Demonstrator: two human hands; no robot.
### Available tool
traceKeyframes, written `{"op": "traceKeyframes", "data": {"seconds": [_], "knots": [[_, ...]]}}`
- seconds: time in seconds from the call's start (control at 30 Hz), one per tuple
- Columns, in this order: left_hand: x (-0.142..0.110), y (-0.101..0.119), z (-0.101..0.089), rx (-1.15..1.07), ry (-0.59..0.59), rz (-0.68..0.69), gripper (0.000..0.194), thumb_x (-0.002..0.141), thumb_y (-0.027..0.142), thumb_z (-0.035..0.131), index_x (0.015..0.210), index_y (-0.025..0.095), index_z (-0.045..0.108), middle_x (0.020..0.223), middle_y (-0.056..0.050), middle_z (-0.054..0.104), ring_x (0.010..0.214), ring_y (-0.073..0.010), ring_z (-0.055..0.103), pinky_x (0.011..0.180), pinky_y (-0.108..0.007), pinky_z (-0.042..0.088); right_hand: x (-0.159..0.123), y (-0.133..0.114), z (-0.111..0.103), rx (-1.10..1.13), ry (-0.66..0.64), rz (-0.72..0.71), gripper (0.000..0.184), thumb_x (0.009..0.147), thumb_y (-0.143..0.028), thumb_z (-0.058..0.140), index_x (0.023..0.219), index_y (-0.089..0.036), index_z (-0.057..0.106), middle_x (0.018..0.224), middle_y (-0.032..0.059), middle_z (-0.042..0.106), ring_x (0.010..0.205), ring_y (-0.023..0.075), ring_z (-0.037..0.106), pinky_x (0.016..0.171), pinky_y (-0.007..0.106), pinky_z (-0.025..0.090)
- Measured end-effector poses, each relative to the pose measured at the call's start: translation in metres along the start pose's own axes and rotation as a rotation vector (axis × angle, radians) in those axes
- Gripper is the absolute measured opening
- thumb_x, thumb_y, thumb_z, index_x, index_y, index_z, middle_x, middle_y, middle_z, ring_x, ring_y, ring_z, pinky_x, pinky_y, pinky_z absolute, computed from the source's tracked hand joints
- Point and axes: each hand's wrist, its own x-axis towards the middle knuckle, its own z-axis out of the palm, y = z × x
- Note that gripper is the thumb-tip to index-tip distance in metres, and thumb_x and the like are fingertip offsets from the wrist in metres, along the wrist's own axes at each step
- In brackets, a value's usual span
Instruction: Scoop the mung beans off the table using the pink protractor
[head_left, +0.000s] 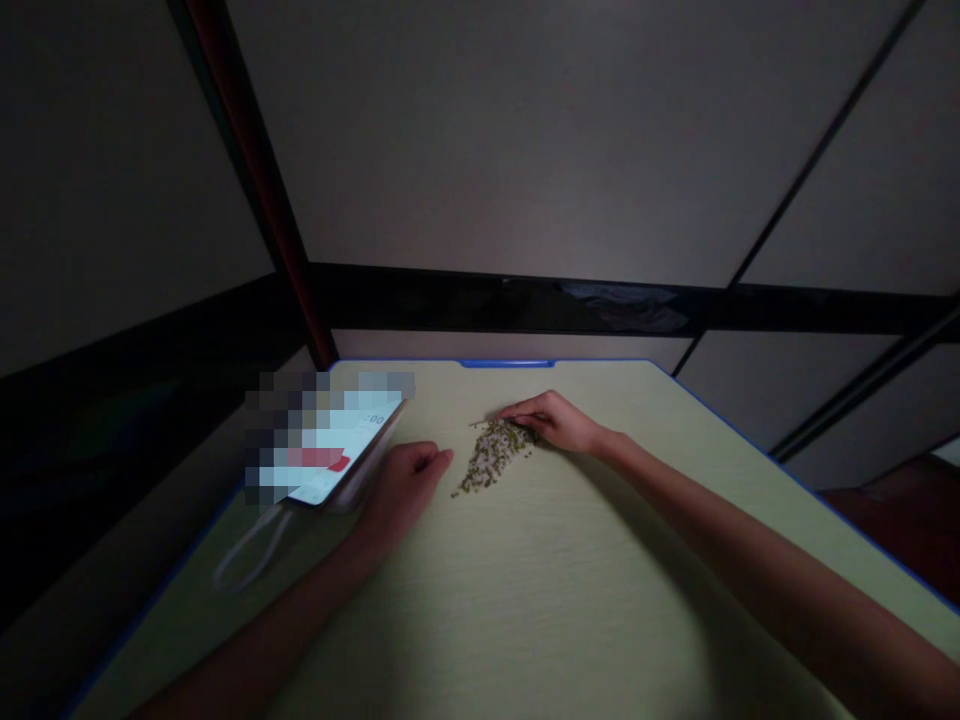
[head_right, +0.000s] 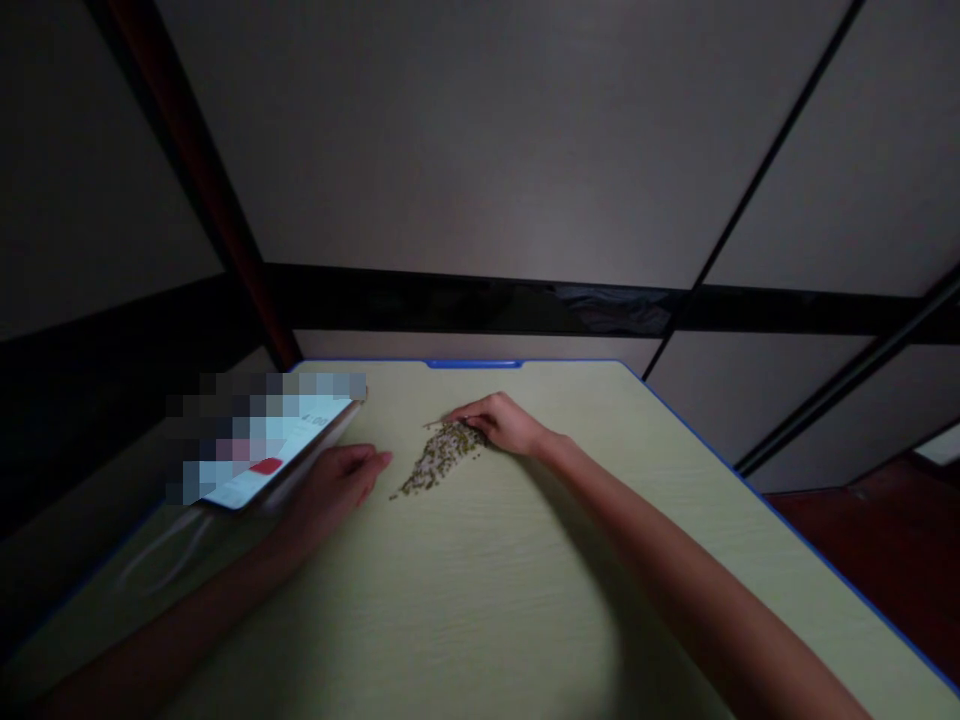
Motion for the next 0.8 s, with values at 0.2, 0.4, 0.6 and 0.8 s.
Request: {"op": "traceKeyframes", "data": {"seconds": [0.2, 0.4, 0.6, 0.8], "knots": [[0.000, 0.002, 0.000, 0.003, 0.000, 0.015, 0.032, 0.066, 0.040, 0.041, 0.043, 0.023, 0.025, 0.041, 0.006, 0.028, 0.043, -0.0119, 0.032, 0.047, -0.027, 0.023, -0.026, -0.014, 0.001, -0.026, 0.017, 0.015, 0.036, 0.082, -0.006, 0.041, 0.107, -0.017, 0.066, 0.103, 0.0059, 0.070, 0.094, 0.0173, 0.066, 0.084, 0.030, 0.049], [-0.001, -0.001, 0.001, 0.005, -0.001, 0.023, 0.032, 0.066, 0.039, 0.041, 0.043, 0.023, 0.026, 0.040, 0.007, 0.027, 0.042, -0.0114, 0.031, 0.047, -0.027, 0.023, -0.043, -0.026, -0.009, -0.012, 0.052, 0.020, 0.034, 0.085, -0.011, 0.041, 0.106, -0.016, 0.066, 0.105, 0.0075, 0.069, 0.097, 0.0181, 0.065, 0.084, 0.030, 0.050], [0.000, -0.001, 0.001, 0.008, -0.005, 0.024, 0.032, 0.066, 0.039, 0.041, 0.044, 0.023, 0.026, 0.041, 0.007, 0.027, 0.043, -0.0114, 0.032, 0.047, -0.027, 0.023, -0.047, 0.005, -0.034, -0.129, 0.257, 0.130, 0.030, 0.084, -0.016, 0.044, 0.102, -0.015, 0.069, 0.102, 0.0096, 0.070, 0.095, 0.0236, 0.065, 0.084, 0.038, 0.050], [-0.001, 0.001, -0.001, 0.017, -0.007, 0.029, 0.032, 0.067, 0.039, 0.041, 0.044, 0.023, 0.025, 0.041, 0.007, 0.027, 0.043, -0.0115, 0.032, 0.047, -0.027, 0.023, -0.050, 0.029, -0.027, -0.162, 0.259, 0.168, 0.030, 0.083, -0.015, 0.044, 0.097, -0.015, 0.070, 0.097, 0.0088, 0.072, 0.090, 0.0243, 0.067, 0.081, 0.038, 0.052]]}}
